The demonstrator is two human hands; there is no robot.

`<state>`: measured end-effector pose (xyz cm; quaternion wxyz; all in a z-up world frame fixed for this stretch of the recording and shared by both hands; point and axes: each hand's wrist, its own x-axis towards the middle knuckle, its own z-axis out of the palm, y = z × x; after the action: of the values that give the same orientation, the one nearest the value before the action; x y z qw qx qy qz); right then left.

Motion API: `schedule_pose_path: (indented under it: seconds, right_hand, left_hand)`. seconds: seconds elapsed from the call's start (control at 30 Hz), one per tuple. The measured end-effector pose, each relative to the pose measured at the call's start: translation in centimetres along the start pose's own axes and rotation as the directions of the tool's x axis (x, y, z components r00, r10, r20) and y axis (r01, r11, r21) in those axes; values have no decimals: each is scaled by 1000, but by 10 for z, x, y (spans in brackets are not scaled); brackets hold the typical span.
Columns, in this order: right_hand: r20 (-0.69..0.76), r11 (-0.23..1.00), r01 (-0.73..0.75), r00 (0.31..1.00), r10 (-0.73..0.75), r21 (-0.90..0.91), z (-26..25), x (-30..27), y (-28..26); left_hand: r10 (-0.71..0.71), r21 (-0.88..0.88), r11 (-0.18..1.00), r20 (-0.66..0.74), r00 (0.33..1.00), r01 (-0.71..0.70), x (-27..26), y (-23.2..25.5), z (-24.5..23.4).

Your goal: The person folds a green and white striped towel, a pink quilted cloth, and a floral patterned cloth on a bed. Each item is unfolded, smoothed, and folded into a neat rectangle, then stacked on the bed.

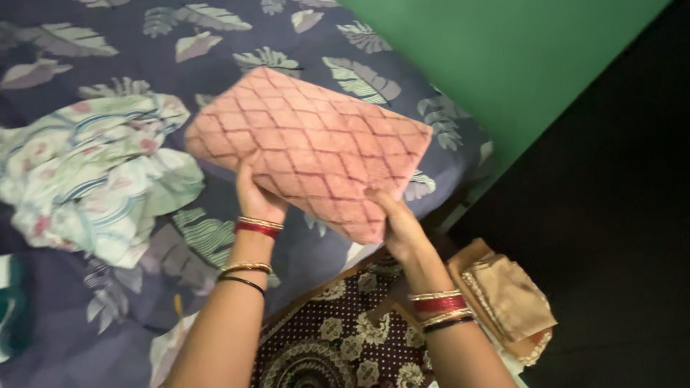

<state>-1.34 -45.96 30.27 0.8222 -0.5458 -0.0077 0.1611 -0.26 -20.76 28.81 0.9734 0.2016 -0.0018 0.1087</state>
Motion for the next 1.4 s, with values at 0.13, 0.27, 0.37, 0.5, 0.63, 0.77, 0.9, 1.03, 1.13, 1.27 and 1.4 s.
schedule_pose_path:
  seconds: [0.13,0.27,0.37,0.5,0.63,0.77,0.9,1.03,1.13,1.27,1.4]
  right_hand:
    - [8,992,-60,998,61,-113,-30,14,-2]
    - [-160,934,-314,944,288,-173,-129,7,37]
    - [-230,981,-164,964,137,-103,-259,-46,88]
    - [-651,845,-18,646,-398,-534,-449,-101,130]
    - [-559,502,-274,571,-601,-820,-555,-166,139]
    - [-527,445,-338,737,-423,-829,-550,-199,124]
    - [-751,913,-393,568,335,110,-523,-173,109]
    - [-610,877,-229,644,461,422,-531,-177,128]
    - [-485,811,-217,870,-92,-543,-555,-204,163]
    - [-309,475,-185,930,-198,-861,-583,-225,203]
    - [-493,938,-222,868,64,-268,-587,-211,208]
  left_hand:
    - [0,125,992,-151,989,19,50,-27,-43]
    - [-163,207,960,-135,977,188,68,-66,-157]
    - [-58,390,771,-744,666,503,44,-105,-247]
    - [-248,359,672,-714,654,647,15,-208,-287]
    - [-440,392,480,-666,602,785,3,-327,-248]
    - [-660,661,145,-489,570,736,5,-444,-175]
    - [-581,886,-158,-441,684,436,-1,-519,-132]
    - [-518,838,-365,-545,659,407,-17,-542,-160]
    - [-503,798,-445,-598,624,406,-22,-549,-203]
    - [-541,739,-480,-674,503,473,-18,-558,-240]
    - [-670,731,-458,-658,343,507,-12,-586,-227]
